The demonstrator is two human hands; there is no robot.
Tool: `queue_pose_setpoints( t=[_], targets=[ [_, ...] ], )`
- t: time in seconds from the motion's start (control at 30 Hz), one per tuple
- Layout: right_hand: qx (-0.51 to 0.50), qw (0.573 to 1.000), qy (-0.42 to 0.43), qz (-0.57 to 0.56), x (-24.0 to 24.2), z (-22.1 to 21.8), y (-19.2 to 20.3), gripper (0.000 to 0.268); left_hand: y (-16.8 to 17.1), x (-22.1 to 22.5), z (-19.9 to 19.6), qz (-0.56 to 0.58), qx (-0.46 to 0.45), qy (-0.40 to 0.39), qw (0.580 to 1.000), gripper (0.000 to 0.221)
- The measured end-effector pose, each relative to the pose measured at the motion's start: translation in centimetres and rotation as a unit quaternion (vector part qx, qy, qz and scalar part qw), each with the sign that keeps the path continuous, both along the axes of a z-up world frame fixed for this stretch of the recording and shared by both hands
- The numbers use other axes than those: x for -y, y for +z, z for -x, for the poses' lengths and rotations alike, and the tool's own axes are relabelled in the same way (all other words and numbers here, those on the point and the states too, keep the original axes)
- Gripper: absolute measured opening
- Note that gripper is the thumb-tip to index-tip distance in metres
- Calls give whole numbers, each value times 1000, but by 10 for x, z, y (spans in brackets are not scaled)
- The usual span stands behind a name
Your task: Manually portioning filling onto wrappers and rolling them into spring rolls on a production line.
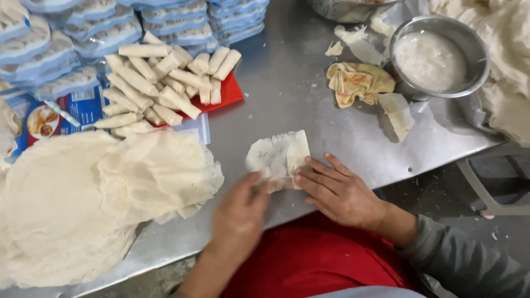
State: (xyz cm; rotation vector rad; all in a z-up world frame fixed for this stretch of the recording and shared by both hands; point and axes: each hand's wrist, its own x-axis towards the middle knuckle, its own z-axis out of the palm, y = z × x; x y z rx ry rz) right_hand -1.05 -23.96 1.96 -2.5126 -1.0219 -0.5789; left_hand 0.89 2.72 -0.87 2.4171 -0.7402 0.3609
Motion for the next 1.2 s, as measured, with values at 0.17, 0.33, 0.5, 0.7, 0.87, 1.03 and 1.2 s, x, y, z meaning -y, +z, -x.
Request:
queue_pose_setpoints(
  t=[0.17,0.33,0.5,0.7,0.87,1.03,1.2],
  targets=[
    [-155,983,21,-97,7,-4,17,50,32,41,-2,-6,116,-170,979,42],
    [-215,959,53,-179,6,-40,41,54,34,48,-3,-30,121,-172,977,38],
    [26,991,73,110,3,-115,-20,63,29,50,-6,-29,131,-171,976,33],
    [13,976,12,218,3,-107,5,74,30,49,-3,-46,134,-160,977,38],
    [-71,982,-80,156,38,-85,-2,69,17,50,-5,-76,136,-127,980,77],
    [49,997,-60,-5,4,-38,21,41,20,40,-7,-34,102,-137,985,120],
    [-41,995,-43,-76,-5,-28,6,8,63,28,-8,78,158,-191,966,11]
  ],
)
